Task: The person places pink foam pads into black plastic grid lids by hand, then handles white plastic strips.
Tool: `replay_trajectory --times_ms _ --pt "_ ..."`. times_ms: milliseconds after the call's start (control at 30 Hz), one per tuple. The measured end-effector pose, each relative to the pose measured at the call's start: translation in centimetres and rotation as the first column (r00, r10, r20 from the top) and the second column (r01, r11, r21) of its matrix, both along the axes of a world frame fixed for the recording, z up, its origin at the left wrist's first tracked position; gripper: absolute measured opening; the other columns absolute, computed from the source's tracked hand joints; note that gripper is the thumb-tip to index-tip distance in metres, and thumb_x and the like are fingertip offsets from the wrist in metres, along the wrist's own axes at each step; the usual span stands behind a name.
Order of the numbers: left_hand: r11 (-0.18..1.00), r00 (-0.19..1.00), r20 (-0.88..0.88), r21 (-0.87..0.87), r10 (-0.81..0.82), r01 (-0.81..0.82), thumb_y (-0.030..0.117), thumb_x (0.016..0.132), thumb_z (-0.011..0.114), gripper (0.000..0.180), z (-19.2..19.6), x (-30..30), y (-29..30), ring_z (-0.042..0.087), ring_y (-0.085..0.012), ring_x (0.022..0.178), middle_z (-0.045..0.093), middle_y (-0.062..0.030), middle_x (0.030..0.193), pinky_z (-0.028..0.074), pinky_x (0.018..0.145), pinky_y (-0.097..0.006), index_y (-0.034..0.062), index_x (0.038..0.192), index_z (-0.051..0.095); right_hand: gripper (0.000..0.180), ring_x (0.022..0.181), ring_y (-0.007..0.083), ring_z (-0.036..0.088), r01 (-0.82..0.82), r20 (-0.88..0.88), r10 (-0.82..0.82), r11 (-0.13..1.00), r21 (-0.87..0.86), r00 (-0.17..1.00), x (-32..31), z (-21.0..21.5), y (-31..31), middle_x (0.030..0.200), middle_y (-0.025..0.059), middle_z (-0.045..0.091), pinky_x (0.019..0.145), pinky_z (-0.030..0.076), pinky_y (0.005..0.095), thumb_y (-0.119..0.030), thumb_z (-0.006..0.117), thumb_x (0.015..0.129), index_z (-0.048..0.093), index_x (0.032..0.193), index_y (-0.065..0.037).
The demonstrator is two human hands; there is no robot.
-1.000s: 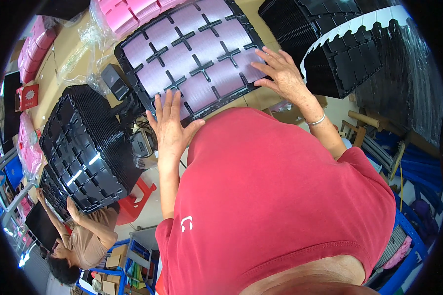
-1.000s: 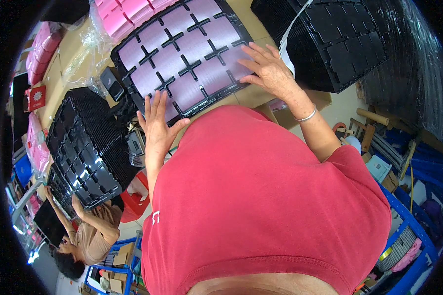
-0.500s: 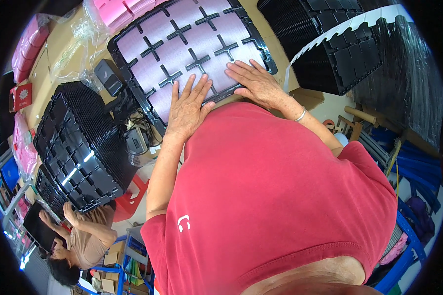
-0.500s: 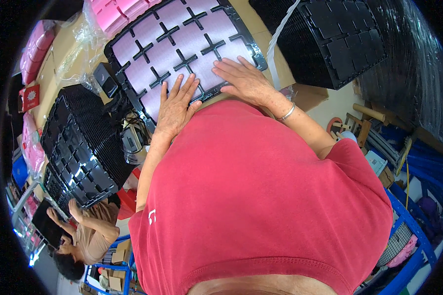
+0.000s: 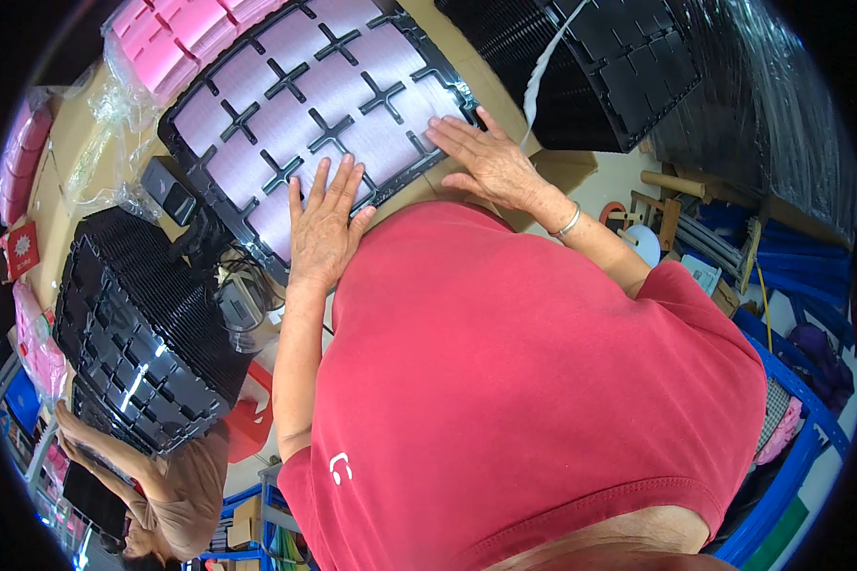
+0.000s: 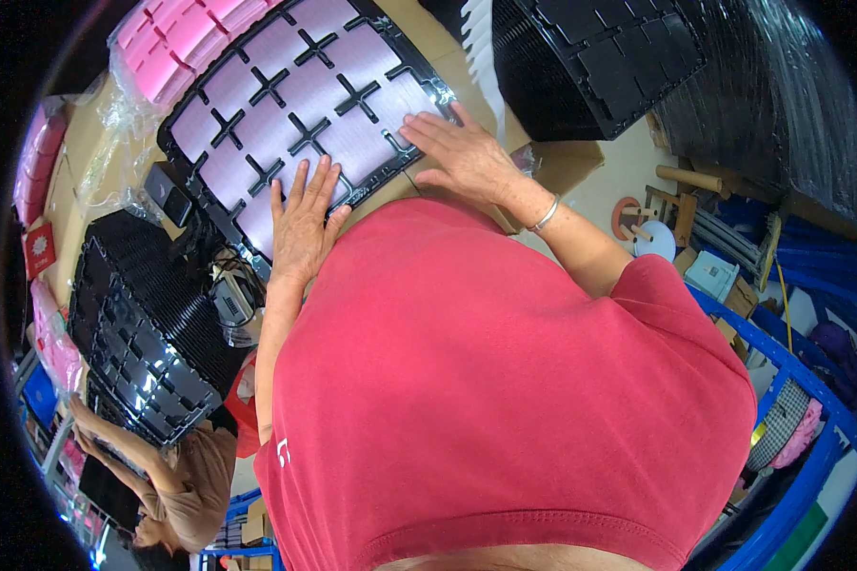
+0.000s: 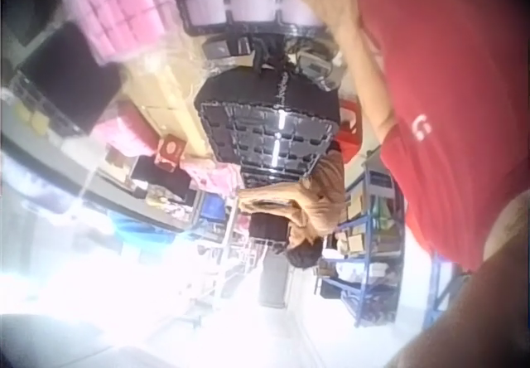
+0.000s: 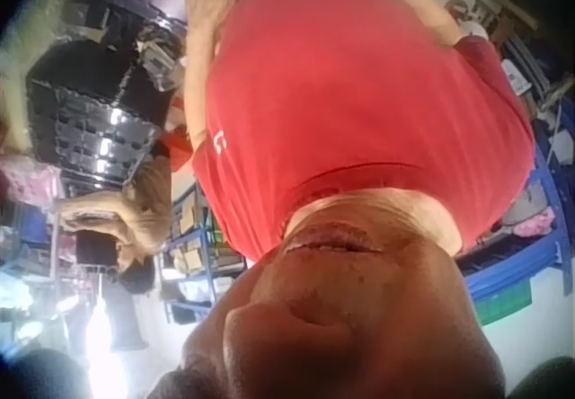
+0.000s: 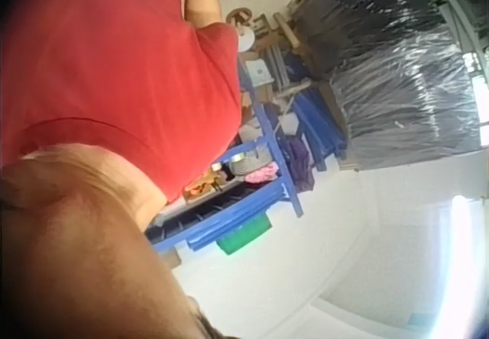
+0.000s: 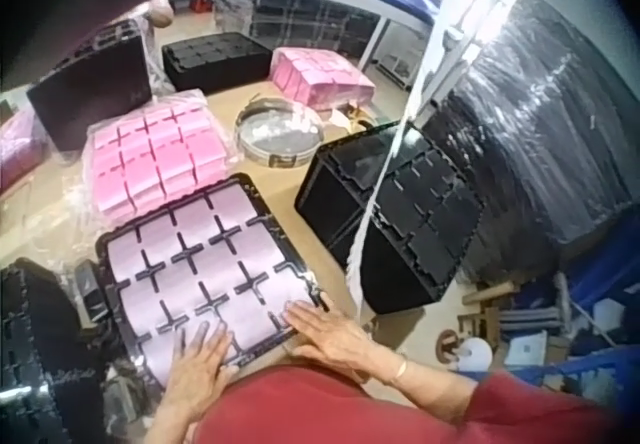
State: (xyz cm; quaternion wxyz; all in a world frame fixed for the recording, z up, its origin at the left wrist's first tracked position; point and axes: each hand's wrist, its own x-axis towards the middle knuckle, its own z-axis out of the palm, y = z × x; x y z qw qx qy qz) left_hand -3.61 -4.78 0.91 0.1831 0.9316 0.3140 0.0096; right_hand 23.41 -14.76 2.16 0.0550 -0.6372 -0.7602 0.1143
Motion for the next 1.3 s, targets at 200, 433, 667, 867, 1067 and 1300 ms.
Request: replay_trajectory --times_ms 200,433,667,867,1067,1300 --pt "1.000 1.000 -0.010 -0.001 -0.005 0.005 0.044 0.096 0.045 0.055 0.0 0.2 0.1 0.023 -0.0210 0.142 0.034 0.0022 0.151 0.007 0.117 -0.048 0.0203 0.145 0.037 0.061 0.135 0.0207 0.037 0.047 -0.118 -0.054 0.997 -0.064 0.991 1.3 0.3 -0.1 0.146 0.0048 0.041 0.116 0.018 0.0467 -0.052 0.048 0.091 0.045 0.139 -0.014" --pt "1.000 1.000 -0.031 0.002 0.000 0.000 0.046 0.096 0.043 0.056 -0.2 0.2 0.0 0.022 -0.0217 0.143 0.031 0.0014 0.152 0.006 0.117 -0.047 0.0214 0.145 0.036 0.059 0.141 0.0156 0.026 0.077 0.231 -0.080 0.997 0.019 0.970 1.2 0.5 -0.1 0.150 0.0008 0.035 0.119 0.006 0.0438 -0.055 0.038 0.095 0.043 0.141 -0.019" --pt "0.999 0.998 -0.045 0.024 0.049 -0.048 0.044 0.095 0.046 0.055 -0.1 -0.1 -0.3 0.024 -0.0207 0.142 0.034 0.0024 0.151 0.009 0.117 -0.049 0.0191 0.143 0.038 0.045 0.135 0.0213 0.037 0.092 0.123 -0.114 0.981 0.170 0.986 -0.2 0.4 0.9 0.142 0.0058 0.045 0.113 0.019 0.0513 -0.039 0.054 0.092 0.057 0.127 -0.011" --pt "1.000 1.000 0.020 0.016 0.009 -0.009 0.042 0.094 0.049 0.060 -0.2 -0.5 -0.6 0.022 -0.0231 0.143 0.029 -0.0009 0.153 0.010 0.116 -0.049 0.0159 0.146 0.034 0.042 0.130 0.0218 0.045 0.083 0.126 -0.095 0.992 0.094 0.988 0.1 0.3 0.2 0.137 0.0034 0.053 0.113 0.017 0.0505 -0.035 0.043 0.099 0.055 0.132 -0.013" --pt "0.986 0.985 0.050 -0.036 0.162 -0.161 0.042 0.092 0.052 0.069 0.0 -4.7 -3.5 0.022 -0.0252 0.143 0.026 -0.0075 0.154 0.016 0.116 -0.047 0.0116 0.148 0.026 0.046 0.132 0.0204 0.042 0.055 0.184 -0.058 0.998 0.024 0.981 -0.3 0.0 0.5 0.139 0.0013 0.050 0.115 0.014 0.0491 -0.041 0.037 0.100 0.052 0.136 -0.016" --pt "0.948 0.945 -0.087 0.073 0.316 -0.310 0.045 0.093 0.051 0.067 0.6 -6.4 -5.4 0.031 -0.0247 0.139 0.033 -0.0100 0.150 0.017 0.115 -0.049 0.0074 0.145 0.032 0.047 0.134 0.0189 0.039 0.077 0.179 -0.073 0.997 -0.017 0.981 -0.2 -0.2 0.2 0.142 -0.0004 0.047 0.115 0.013 0.0482 -0.044 0.034 0.101 0.049 0.138 -0.018"
